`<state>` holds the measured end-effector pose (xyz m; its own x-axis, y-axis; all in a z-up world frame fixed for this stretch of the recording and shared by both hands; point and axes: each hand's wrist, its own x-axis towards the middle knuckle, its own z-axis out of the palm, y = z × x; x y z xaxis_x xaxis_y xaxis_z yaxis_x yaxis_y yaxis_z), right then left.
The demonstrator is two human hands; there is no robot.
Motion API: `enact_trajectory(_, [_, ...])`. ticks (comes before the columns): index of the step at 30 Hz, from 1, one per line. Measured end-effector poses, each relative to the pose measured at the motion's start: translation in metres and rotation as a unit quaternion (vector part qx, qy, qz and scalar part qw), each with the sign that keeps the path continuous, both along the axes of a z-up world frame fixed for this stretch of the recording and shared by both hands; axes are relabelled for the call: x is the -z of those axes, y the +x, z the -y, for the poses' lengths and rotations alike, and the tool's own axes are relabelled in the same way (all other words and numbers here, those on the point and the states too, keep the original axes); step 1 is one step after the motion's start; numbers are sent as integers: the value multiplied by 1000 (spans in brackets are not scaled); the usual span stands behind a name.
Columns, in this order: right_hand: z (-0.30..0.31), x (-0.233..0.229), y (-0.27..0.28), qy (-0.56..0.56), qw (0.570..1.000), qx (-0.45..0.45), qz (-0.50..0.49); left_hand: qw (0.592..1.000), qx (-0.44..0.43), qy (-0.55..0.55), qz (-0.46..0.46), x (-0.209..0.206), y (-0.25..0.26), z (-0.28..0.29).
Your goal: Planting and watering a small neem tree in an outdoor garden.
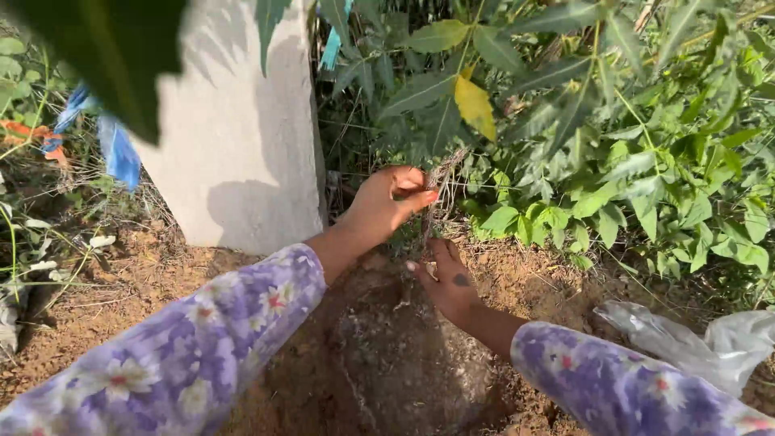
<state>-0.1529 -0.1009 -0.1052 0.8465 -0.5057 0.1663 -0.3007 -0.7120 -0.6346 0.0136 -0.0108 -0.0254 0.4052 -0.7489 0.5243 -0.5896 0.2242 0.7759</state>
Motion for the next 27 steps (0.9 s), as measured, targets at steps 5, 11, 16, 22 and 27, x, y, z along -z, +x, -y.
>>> enact_trajectory(5, [29,46,2,83,995,-43,-20,993,61,100,15,38,19,3])
enact_trajectory(11, [63,121,-10,66,992,-15,-108,959,74,65,-266,84,20,3])
enact_trajectory(16, [12,83,-37,10,897,-49,-438,964,-84,240,-77,148,12,-30])
enact_trajectory(22, [-15,125,-66,-52,843,-70,-531,891,49,394,219,226,-14,-63])
enact_trajectory(27, [-60,121,-77,-38,819,-83,-567,732,178,585,300,219,-46,-94])
